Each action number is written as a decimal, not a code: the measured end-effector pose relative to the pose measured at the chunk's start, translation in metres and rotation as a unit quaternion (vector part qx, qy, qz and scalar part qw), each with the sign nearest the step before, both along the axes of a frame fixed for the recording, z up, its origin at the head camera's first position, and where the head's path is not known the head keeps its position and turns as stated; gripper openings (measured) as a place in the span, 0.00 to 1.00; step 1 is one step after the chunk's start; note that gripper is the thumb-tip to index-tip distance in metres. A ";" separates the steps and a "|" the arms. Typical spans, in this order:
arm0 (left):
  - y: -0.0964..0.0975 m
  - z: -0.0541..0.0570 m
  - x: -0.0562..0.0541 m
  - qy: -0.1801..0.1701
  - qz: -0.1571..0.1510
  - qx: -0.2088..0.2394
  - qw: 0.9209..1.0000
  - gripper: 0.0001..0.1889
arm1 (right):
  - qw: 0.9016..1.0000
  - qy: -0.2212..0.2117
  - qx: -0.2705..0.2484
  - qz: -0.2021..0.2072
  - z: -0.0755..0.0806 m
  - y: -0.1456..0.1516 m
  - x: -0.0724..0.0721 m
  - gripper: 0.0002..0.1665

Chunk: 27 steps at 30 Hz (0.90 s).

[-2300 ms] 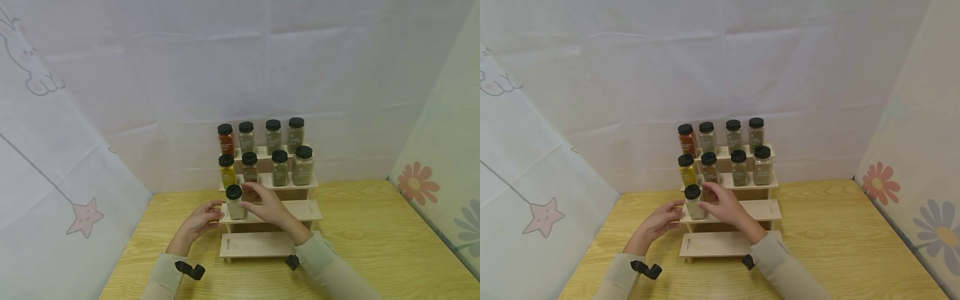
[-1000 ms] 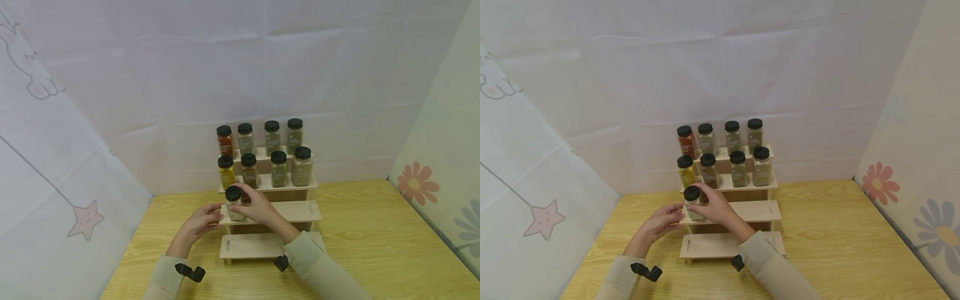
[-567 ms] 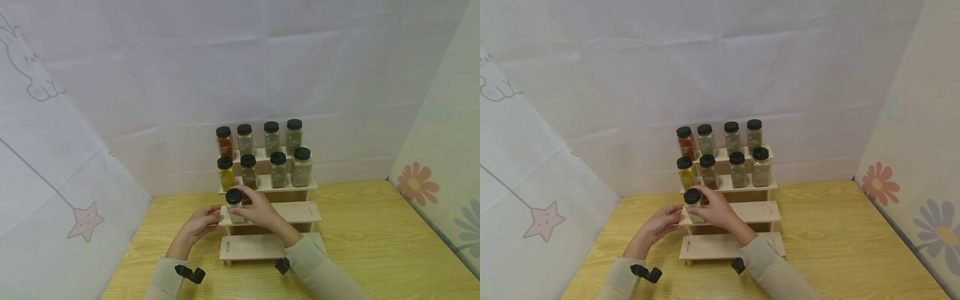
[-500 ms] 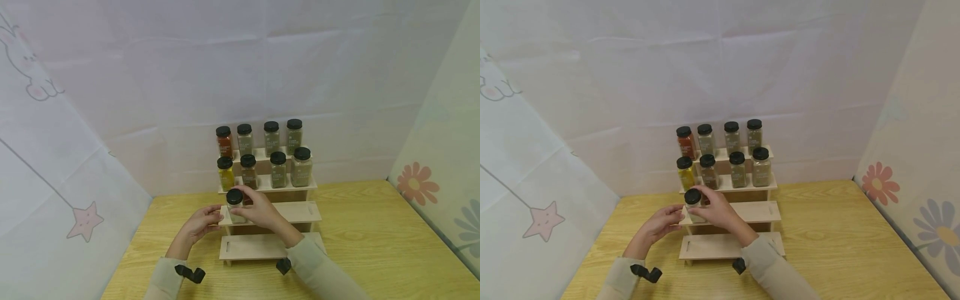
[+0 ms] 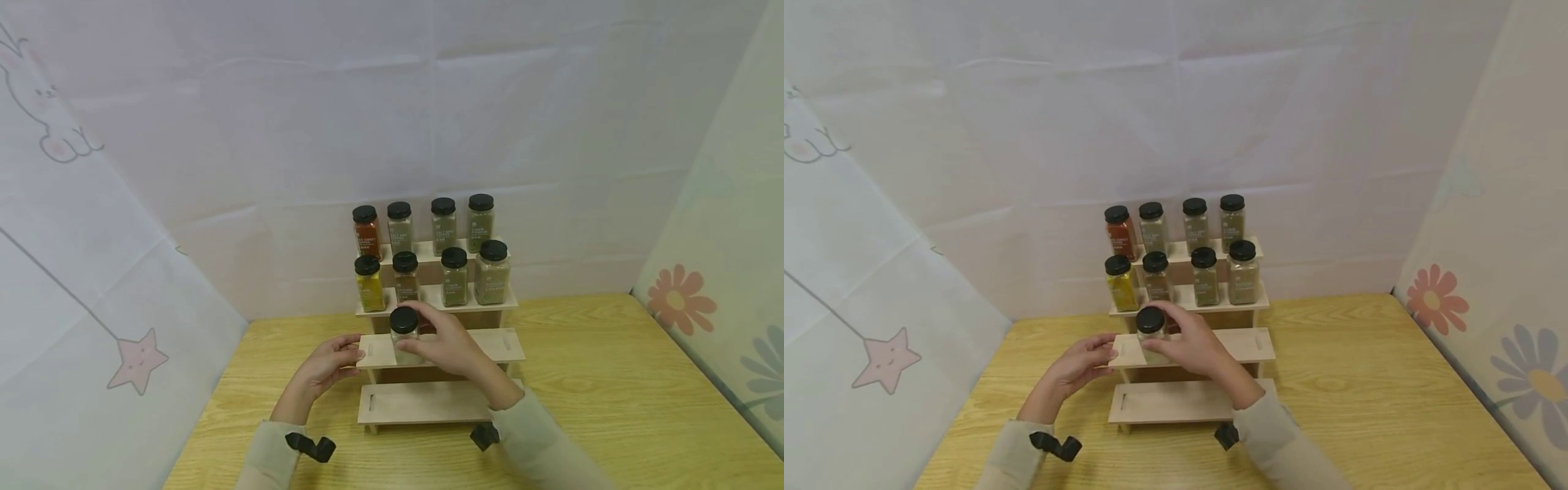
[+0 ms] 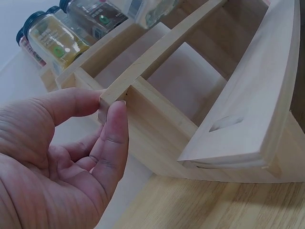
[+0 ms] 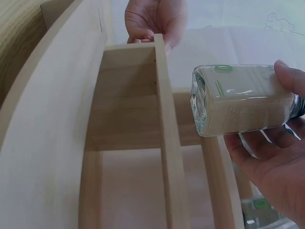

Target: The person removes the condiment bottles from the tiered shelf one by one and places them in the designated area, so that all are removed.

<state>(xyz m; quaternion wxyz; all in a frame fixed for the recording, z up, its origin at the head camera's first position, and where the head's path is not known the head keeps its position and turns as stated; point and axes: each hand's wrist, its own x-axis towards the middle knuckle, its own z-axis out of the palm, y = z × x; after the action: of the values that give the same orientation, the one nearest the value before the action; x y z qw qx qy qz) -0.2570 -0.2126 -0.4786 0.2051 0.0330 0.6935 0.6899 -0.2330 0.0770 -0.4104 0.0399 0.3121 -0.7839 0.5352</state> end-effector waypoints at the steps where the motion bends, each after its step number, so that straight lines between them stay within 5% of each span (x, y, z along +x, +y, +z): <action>1: 0.000 0.000 0.000 0.000 0.000 0.001 1.000 0.38 | 1.000 0.002 0.002 -0.002 0.001 0.003 0.001 0.37; 27: 0.000 -0.002 0.001 -0.001 0.002 0.016 1.000 0.37 | 0.999 0.017 0.034 -0.030 0.021 0.110 0.019 0.36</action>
<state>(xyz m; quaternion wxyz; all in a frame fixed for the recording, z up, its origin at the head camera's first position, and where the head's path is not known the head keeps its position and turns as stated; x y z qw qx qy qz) -0.2556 -0.2130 -0.4809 0.2038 0.0339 0.6824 0.7012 -0.2143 0.1870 -0.3890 0.0587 0.2985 -0.8099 0.5016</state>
